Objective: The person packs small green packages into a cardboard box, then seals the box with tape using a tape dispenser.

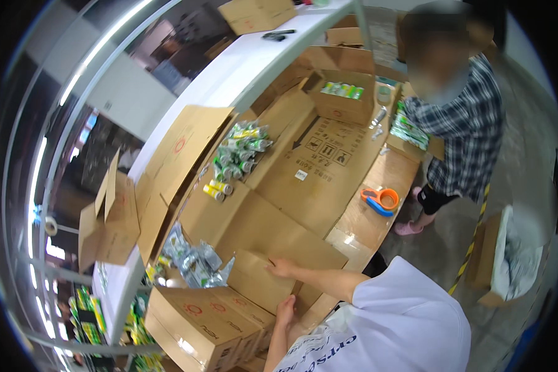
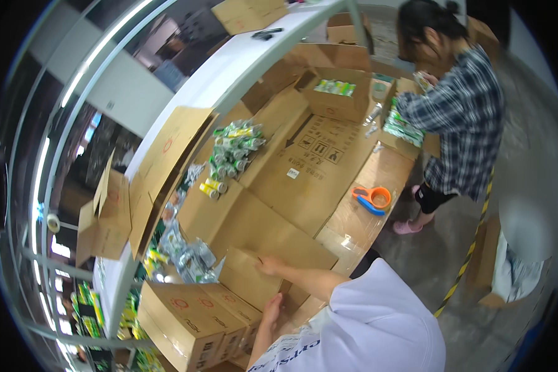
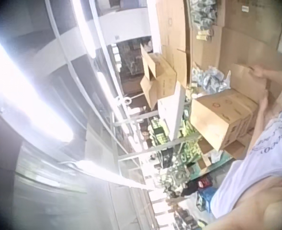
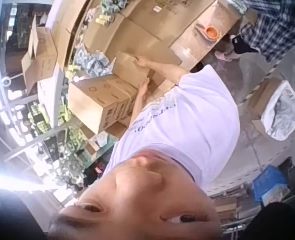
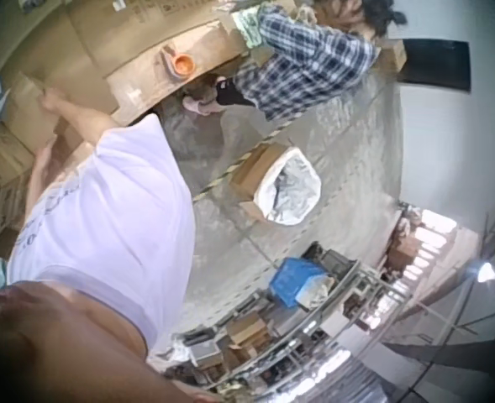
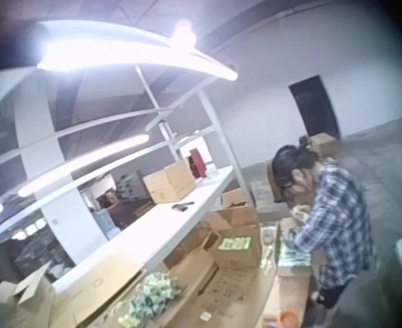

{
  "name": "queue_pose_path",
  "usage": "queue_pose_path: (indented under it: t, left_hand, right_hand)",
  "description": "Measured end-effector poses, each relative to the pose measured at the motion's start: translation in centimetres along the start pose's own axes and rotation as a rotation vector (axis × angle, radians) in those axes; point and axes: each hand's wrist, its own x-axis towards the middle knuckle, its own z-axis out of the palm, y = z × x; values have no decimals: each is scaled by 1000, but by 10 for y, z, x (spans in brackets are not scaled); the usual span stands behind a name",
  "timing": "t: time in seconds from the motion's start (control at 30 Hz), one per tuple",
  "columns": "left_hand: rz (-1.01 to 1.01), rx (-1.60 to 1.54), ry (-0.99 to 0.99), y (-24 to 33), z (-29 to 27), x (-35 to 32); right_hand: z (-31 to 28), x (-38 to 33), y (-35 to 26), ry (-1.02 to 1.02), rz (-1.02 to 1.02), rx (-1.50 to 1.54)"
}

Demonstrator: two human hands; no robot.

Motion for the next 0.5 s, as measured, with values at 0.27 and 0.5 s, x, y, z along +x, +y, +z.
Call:
queue_pose_path:
  t: [0.27,0.5]
  left_hand:
    - [-7,304,-225,-17,-1,-13]
    - [-27,182,-479,12,88,9]
  right_hand:
    - [-149,-68,87,594,121,30]
    - [-288,-157,181,1070,159,-510]
